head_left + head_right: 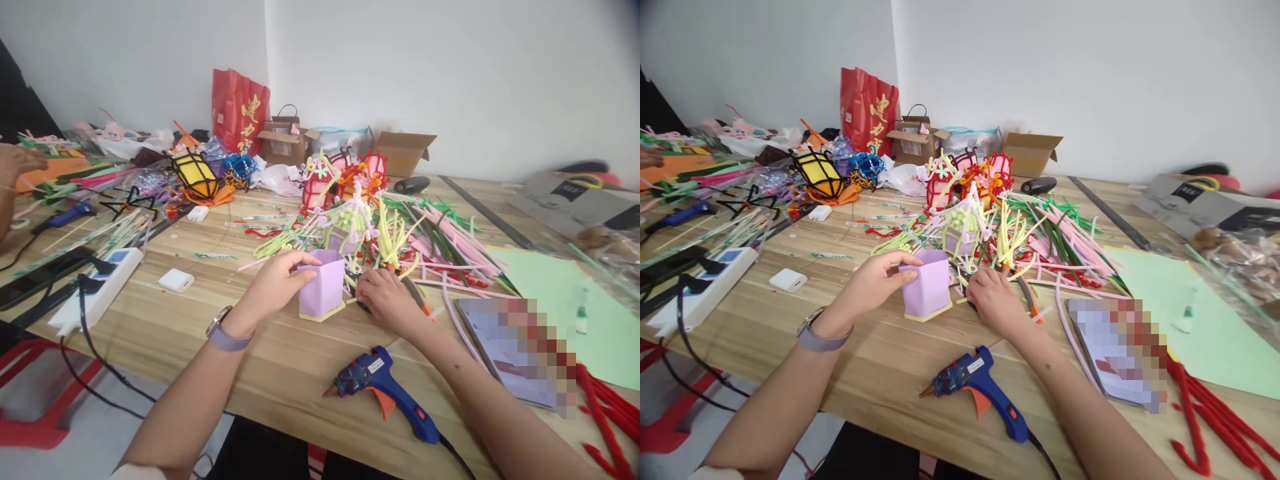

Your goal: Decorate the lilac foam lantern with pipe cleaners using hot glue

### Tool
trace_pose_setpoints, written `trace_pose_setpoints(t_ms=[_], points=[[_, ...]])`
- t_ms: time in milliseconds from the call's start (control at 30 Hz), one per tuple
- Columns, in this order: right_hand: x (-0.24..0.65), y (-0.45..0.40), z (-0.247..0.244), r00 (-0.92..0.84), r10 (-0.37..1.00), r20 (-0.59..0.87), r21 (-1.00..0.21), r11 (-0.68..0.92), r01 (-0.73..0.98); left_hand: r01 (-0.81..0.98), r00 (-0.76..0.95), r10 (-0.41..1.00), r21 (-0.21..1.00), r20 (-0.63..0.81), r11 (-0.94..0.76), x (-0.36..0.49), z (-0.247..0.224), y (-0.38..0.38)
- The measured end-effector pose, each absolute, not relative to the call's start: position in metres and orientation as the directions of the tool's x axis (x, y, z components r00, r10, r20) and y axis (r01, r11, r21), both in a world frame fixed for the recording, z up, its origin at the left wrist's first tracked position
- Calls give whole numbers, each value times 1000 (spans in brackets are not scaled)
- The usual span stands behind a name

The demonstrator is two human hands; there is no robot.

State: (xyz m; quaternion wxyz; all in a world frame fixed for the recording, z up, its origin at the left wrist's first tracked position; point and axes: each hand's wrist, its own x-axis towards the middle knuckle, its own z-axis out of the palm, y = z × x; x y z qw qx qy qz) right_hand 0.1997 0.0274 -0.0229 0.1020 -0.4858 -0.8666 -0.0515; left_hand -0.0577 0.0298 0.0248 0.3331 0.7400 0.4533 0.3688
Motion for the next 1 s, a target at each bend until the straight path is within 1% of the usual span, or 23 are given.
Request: trace_pose_setpoints(t_ms=[33, 100, 167, 233, 300, 333, 400, 600, 767, 1000], points=[[203, 29, -21, -507, 826, 247, -1, 524, 852, 430, 328, 910, 817, 254, -384, -58, 26, 29], [207, 29, -10, -492, 803, 338, -7, 524, 851, 439, 349, 897, 797, 273, -414, -59, 28, 27], [205, 26, 7, -451, 751, 482, -67, 545, 836, 445, 360, 890, 787, 279, -427, -59, 30, 26], [195, 19, 26, -443, 696, 565, -151, 615, 774, 441, 357, 889, 788, 285, -430, -59, 31, 24], [179, 10, 42, -484, 624, 613, -176, 705, 687, 436, 352, 888, 788, 295, -434, -58, 32, 22], [171, 5, 47, -508, 593, 625, -181, 743, 644, 433, 352, 887, 788, 300, -438, -58, 33, 22], [159, -1, 51, -531, 572, 626, -201, 776, 599, 415, 359, 879, 791, 312, -450, -58, 33, 21], [155, -1, 45, -486, 593, 641, -283, 772, 569, 339, 375, 868, 823, 327, -456, -54, 34, 18], [156, 1, 46, -494, 585, 643, -291, 783, 549, 311, 390, 870, 847, 301, -432, -52, 35, 16], [155, -1, 45, -498, 582, 643, -277, 783, 558, 301, 400, 858, 838, 322, -455, -52, 34, 17]])
